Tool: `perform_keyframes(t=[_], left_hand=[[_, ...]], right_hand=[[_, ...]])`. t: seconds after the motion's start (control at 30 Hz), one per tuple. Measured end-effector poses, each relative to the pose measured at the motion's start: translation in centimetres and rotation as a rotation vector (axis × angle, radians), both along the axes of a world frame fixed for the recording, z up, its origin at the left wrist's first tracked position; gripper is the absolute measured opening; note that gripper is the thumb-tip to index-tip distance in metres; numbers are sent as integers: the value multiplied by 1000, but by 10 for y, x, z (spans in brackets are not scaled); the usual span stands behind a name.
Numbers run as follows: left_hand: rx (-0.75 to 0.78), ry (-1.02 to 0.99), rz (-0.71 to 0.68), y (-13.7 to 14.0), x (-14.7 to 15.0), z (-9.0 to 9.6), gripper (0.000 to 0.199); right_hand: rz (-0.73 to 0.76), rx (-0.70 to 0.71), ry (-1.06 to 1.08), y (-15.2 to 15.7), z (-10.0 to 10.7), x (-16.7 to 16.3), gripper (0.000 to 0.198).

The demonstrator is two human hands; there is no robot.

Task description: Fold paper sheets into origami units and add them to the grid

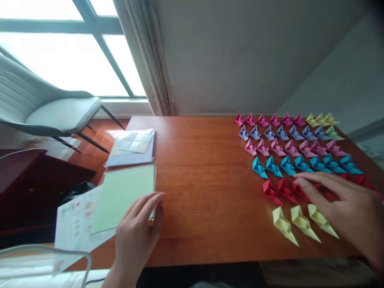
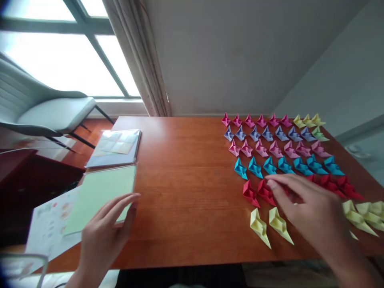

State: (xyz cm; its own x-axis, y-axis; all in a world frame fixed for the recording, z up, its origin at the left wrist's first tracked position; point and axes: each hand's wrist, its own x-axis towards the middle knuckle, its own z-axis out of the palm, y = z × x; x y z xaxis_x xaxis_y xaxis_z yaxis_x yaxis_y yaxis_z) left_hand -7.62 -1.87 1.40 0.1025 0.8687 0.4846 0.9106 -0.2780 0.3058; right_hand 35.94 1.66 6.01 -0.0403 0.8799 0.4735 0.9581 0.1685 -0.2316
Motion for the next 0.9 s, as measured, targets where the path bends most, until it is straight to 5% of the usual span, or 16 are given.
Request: perform_keyframes(t=[0.07,0.2,0.33,0.43,0.67,0.9], left_hand=[[-14,47,70,-3,-14,-2,19],[-23,53,161,-4,-23,-2,19],[-119,-142,71,-6,-19,-2,29],[-111,-94,27,-6,-23,-5,35],[-68,218,54,-4,-52,-17,39],[-100,241,98,-6,-54,-24,40]], right_hand=[[165,-23,82,-17,-8,-42,20],[237,-129,301,-34,-27,-92,13],[299,-199,466,-44,-39,-135,14],[456,-197,494,-46,-41,-175,16],[880,-127,229,-26,-36,-275,24],[884,-242,-33,-10,-58,-296,59]])
